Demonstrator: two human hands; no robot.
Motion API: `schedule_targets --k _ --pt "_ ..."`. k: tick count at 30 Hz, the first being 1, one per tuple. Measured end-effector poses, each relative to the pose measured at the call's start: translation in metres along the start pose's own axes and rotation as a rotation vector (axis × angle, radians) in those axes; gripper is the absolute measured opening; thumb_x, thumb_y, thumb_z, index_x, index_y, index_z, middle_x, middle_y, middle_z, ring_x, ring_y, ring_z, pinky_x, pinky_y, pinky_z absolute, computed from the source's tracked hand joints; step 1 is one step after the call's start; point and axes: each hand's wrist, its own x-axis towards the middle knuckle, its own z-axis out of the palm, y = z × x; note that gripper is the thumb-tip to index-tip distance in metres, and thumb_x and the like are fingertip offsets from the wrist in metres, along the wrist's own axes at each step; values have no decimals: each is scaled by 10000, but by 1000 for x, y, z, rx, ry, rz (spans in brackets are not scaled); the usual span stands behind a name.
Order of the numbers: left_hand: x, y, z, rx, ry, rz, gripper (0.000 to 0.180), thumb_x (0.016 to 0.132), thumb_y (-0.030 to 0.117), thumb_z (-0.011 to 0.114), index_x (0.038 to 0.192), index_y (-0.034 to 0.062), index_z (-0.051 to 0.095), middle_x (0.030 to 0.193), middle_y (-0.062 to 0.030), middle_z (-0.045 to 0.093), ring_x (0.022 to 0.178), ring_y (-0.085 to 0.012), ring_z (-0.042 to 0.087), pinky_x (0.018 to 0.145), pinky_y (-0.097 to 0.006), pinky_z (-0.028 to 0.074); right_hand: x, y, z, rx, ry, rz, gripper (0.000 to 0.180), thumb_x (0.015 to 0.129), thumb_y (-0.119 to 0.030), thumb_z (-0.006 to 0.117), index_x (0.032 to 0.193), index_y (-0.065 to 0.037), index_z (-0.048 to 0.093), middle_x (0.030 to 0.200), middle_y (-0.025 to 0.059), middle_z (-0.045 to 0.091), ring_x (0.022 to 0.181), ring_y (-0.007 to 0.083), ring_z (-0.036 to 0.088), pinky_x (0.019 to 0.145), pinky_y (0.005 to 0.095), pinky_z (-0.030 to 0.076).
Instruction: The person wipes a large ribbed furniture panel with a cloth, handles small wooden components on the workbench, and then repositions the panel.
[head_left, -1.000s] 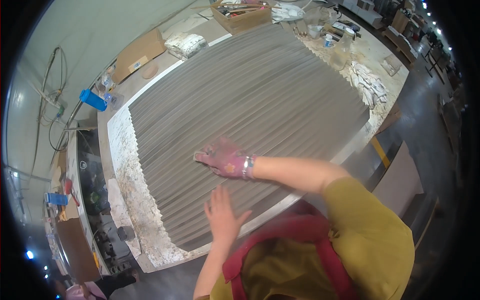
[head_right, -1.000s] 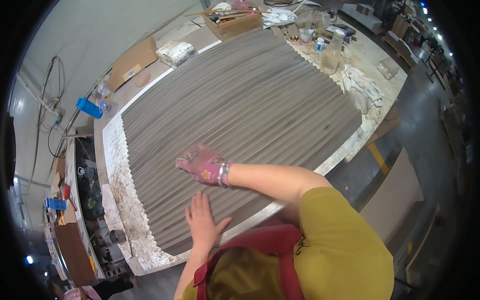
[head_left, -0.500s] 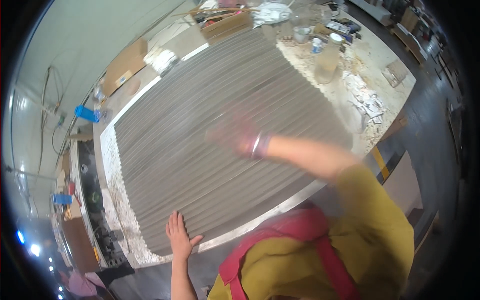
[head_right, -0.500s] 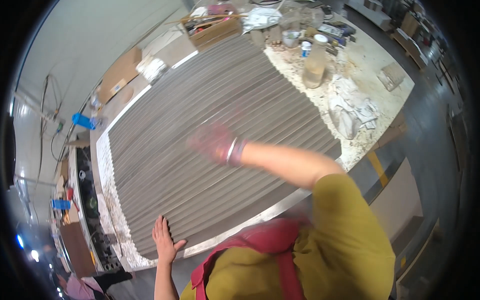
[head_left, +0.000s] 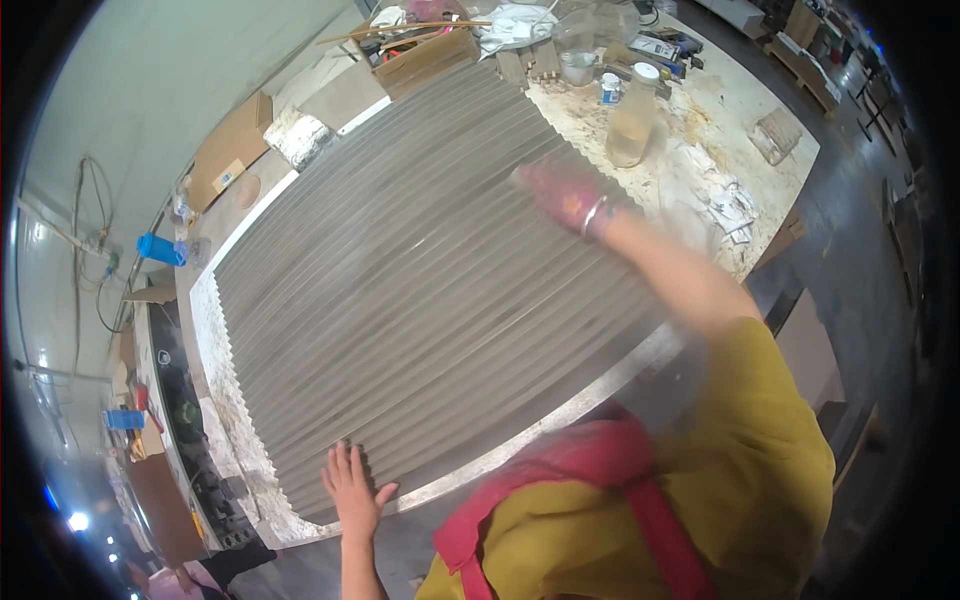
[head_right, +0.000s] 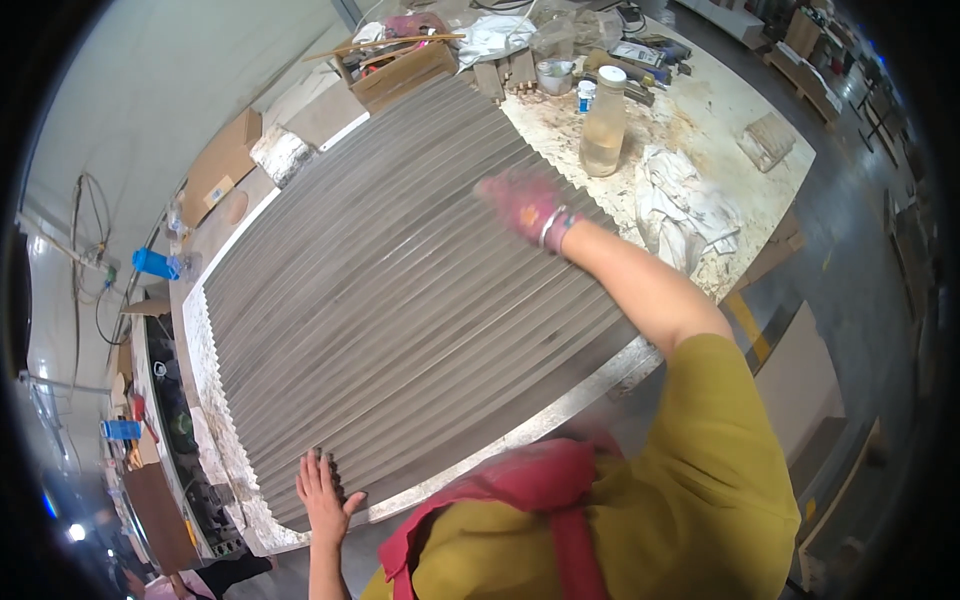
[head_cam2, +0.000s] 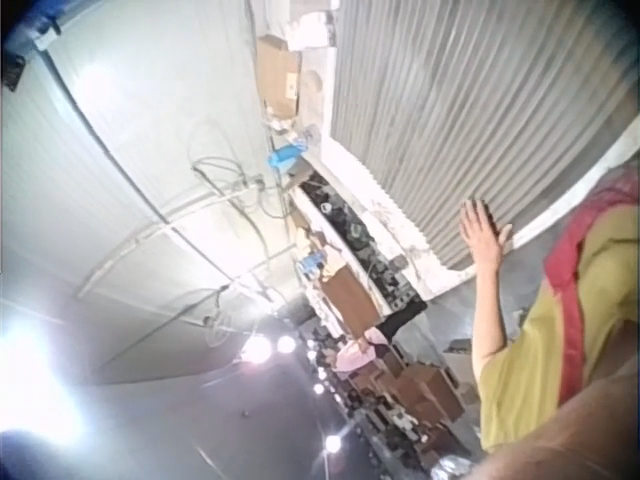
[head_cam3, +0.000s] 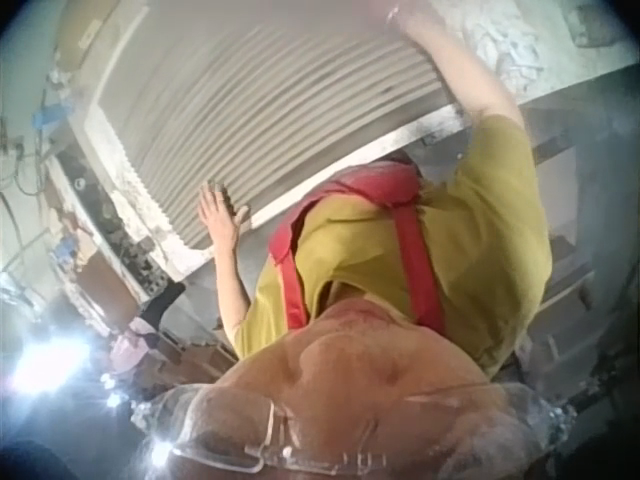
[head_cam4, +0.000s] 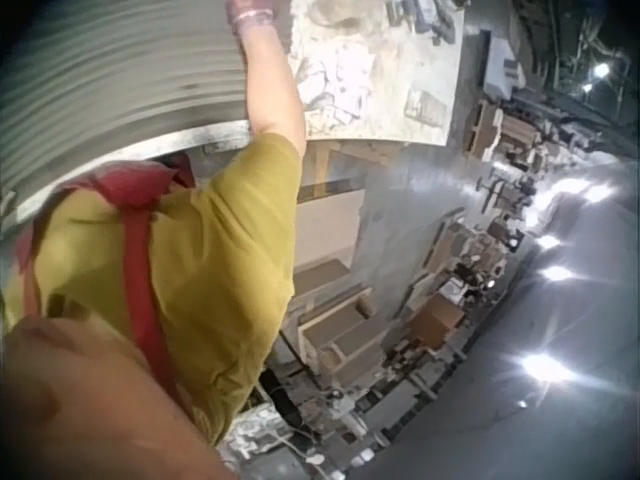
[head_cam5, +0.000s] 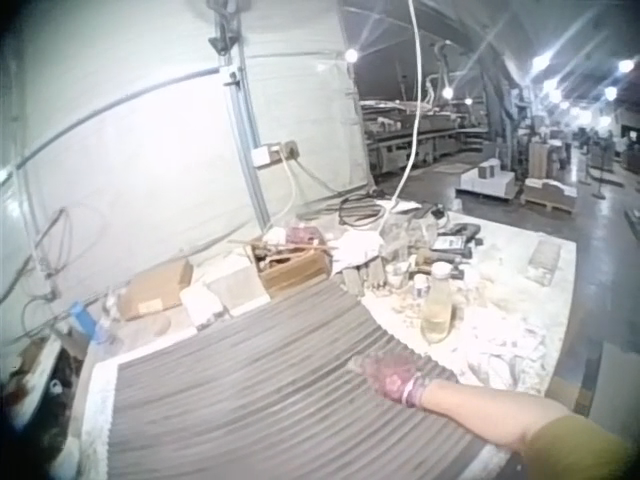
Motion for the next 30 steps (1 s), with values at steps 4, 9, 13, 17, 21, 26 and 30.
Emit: schedule_targets --k 4,9,13,17,21,26,30 --pt "-4 25 6 35 6 40 992 713 603 649 1428 20 285 1506 -195 243 1387 -395 207 1095 -542 156 37 66 -18 -171 52 244 209 883 -212 531 1058 -143 623 1055 189 638 945 320 647 738 415 526" --pt "-7 24 22 -21 -3 -1 974 703 584 642 1423 23 301 1499 -183 266 1380 -378 233 1098 -527 162 28 50 21 -126 368 -141 180 846 -181 544 979 -126 653 900 163 681 855 347 660 755 461 511" --pt "2 30 16 -25 16 0 958 692 551 657 1416 22 318 1497 -170 277 1379 -359 244 1101 -509 168 22 64 1 -106 241 22 160 849 -147 518 907 -74 648 826 168 668 768 345 659 661 439 524" --pt "-9 26 20 -43 11 -39 988 675 548 668 1423 17 299 1502 -165 270 1384 -356 234 1108 -502 156 -44 -146 4 55 173 -545 191 881 -210 514 1007 -98 603 939 123 650 895 291 628 789 440 494" --pt "-9 26 19 -59 14 -29 1005 669 540 676 1430 15 281 1509 -156 262 1394 -351 215 1113 -498 145 -80 -202 54 743 -301 -489 270 923 -224 450 1160 -149 556 1018 116 638 1003 284 612 838 430 480" --pt "-3 32 19 -73 70 -10 990 652 545 686 1413 26 325 1490 -161 298 1375 -356 256 1103 -505 161 -67 33 49 20 458 -245 295 947 -321 472 1145 -160 619 1033 113 666 918 271 640 802 397 516" --pt "1 30 21 -51 87 21 1000 648 568 677 1409 21 328 1486 -156 308 1376 -348 256 1102 -507 165 -73 79 -42 -207 218 139 246 852 -117 503 1053 -130 645 970 140 675 874 320 653 741 420 526"
